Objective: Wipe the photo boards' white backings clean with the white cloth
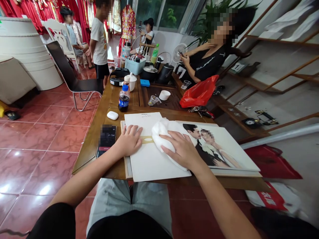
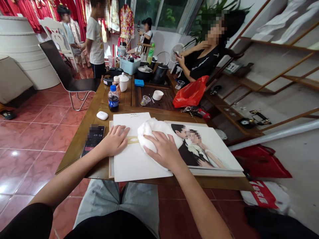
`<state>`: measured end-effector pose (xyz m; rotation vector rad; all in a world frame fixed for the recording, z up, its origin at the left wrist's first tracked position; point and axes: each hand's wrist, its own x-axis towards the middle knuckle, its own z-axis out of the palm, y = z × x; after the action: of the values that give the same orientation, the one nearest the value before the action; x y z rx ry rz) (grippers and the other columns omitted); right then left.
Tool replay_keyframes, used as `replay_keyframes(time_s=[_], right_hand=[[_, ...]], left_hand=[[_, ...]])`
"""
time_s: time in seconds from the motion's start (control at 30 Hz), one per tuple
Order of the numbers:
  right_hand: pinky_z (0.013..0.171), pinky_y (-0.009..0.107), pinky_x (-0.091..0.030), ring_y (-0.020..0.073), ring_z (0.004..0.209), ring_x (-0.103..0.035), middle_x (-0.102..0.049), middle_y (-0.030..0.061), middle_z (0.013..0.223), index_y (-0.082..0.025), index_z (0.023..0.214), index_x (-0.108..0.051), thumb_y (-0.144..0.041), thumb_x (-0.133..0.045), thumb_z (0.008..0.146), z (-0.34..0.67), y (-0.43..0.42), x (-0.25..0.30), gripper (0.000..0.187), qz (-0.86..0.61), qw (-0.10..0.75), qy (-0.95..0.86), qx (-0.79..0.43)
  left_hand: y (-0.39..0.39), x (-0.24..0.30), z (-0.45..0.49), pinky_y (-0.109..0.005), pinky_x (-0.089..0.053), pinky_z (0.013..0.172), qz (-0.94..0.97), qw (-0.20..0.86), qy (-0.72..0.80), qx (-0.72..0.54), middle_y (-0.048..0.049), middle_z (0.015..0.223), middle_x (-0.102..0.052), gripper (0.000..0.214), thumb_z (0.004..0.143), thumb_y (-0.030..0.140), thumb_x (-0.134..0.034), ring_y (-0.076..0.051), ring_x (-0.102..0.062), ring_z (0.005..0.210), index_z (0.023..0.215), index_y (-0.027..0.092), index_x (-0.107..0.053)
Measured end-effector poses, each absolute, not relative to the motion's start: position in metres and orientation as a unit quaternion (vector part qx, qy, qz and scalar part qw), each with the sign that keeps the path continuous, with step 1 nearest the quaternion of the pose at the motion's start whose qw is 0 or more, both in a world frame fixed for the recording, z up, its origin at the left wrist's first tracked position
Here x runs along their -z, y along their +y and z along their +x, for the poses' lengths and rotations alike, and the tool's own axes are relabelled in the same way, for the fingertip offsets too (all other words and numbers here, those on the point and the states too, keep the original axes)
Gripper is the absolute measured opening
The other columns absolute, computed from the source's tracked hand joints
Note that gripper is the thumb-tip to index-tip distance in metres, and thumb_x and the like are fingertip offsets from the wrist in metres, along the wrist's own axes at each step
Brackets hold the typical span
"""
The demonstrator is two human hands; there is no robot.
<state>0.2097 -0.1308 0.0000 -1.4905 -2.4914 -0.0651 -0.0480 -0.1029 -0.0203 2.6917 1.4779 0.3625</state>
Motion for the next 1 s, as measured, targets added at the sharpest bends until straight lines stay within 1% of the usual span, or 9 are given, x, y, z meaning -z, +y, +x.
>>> replay_keyframes(time_s=[0.13,0.23,0.37,0.5,0.63,0.8,0.9,1.0], right_hand=[[0.1,0.055,-0.035,0.0354,0.126,-0.05,-0.061,0.0166,0.136,-0.025,0.137,-0.062,-0.055,-0.035,0.1,0.195,-0.136,-0.001,0.054,-0.482,0.104,-0.87,0.018],[0.101,0.055,-0.034,0.036,0.128,-0.048,-0.059,0.018,0.139,-0.024,0.138,-0.062,-0.055,-0.037,0.1,0.181,-0.143,-0.005,0.055,-0.447,0.094,-0.889,-0.001],[0.104,0.056,-0.031,0.0368,0.131,-0.046,-0.059,0.0173,0.139,-0.025,0.136,-0.063,-0.055,-0.043,0.097,0.168,-0.153,-0.007,0.052,-0.425,0.092,-0.9,-0.022],[0.104,0.055,-0.031,0.0359,0.129,-0.049,-0.06,0.0161,0.138,-0.027,0.134,-0.065,-0.053,-0.048,0.095,0.174,-0.162,-0.005,0.05,-0.432,0.105,-0.895,-0.031],[0.102,0.054,-0.034,0.0355,0.128,-0.05,-0.061,0.0168,0.135,-0.026,0.134,-0.064,-0.053,-0.047,0.095,0.189,-0.173,0.001,0.05,-0.456,0.114,-0.883,-0.006],[0.098,0.052,-0.037,0.0335,0.122,-0.054,-0.063,0.0163,0.129,-0.023,0.132,-0.064,-0.049,-0.042,0.098,0.203,-0.189,0.005,0.047,-0.5,0.133,-0.854,0.049],[0.096,0.051,-0.036,0.0334,0.12,-0.055,-0.063,0.0163,0.126,-0.022,0.13,-0.064,-0.047,-0.042,0.099,0.202,-0.195,0.002,0.046,-0.501,0.144,-0.851,0.065],[0.097,0.051,-0.035,0.0339,0.121,-0.054,-0.064,0.0166,0.126,-0.021,0.128,-0.066,-0.045,-0.045,0.097,0.191,-0.198,-0.001,0.044,-0.489,0.158,-0.856,0.054]], left_hand=[[-0.103,0.021,-0.048,-0.059,-0.028,0.118,0.871,0.028,0.477,-0.114,-0.0205,0.151,-0.046,0.053,0.103,0.034,-0.03,-0.036,-0.038,0.141,0.149,0.011,-0.041],[-0.103,0.022,-0.048,-0.059,-0.027,0.119,0.87,0.029,0.477,-0.116,-0.0199,0.151,-0.046,0.053,0.103,0.035,-0.031,-0.036,-0.037,0.142,0.149,0.012,-0.041],[-0.101,0.024,-0.05,-0.059,-0.025,0.119,0.874,0.032,0.473,-0.101,-0.0198,0.152,-0.045,0.057,0.102,0.038,-0.036,-0.036,-0.037,0.142,0.152,0.012,-0.039],[-0.101,0.022,-0.049,-0.058,-0.025,0.119,0.875,0.028,0.473,-0.1,-0.0198,0.152,-0.044,0.057,0.103,0.039,-0.034,-0.037,-0.036,0.143,0.152,0.011,-0.038],[-0.103,0.02,-0.048,-0.057,-0.025,0.12,0.87,0.026,0.481,-0.108,-0.0204,0.15,-0.045,0.053,0.104,0.035,-0.031,-0.036,-0.037,0.143,0.15,0.011,-0.041],[-0.103,0.019,-0.047,-0.058,-0.026,0.119,0.871,0.028,0.477,-0.113,-0.0205,0.15,-0.046,0.051,0.103,0.034,-0.033,-0.036,-0.038,0.142,0.149,0.011,-0.041],[-0.103,0.021,-0.047,-0.058,-0.027,0.118,0.871,0.022,0.477,-0.117,-0.0202,0.149,-0.046,0.051,0.103,0.034,-0.032,-0.036,-0.038,0.141,0.148,0.012,-0.041],[-0.103,0.022,-0.047,-0.058,-0.028,0.117,0.872,0.016,0.475,-0.118,-0.0204,0.149,-0.047,0.051,0.104,0.034,-0.03,-0.036,-0.039,0.14,0.148,0.012,-0.041]])
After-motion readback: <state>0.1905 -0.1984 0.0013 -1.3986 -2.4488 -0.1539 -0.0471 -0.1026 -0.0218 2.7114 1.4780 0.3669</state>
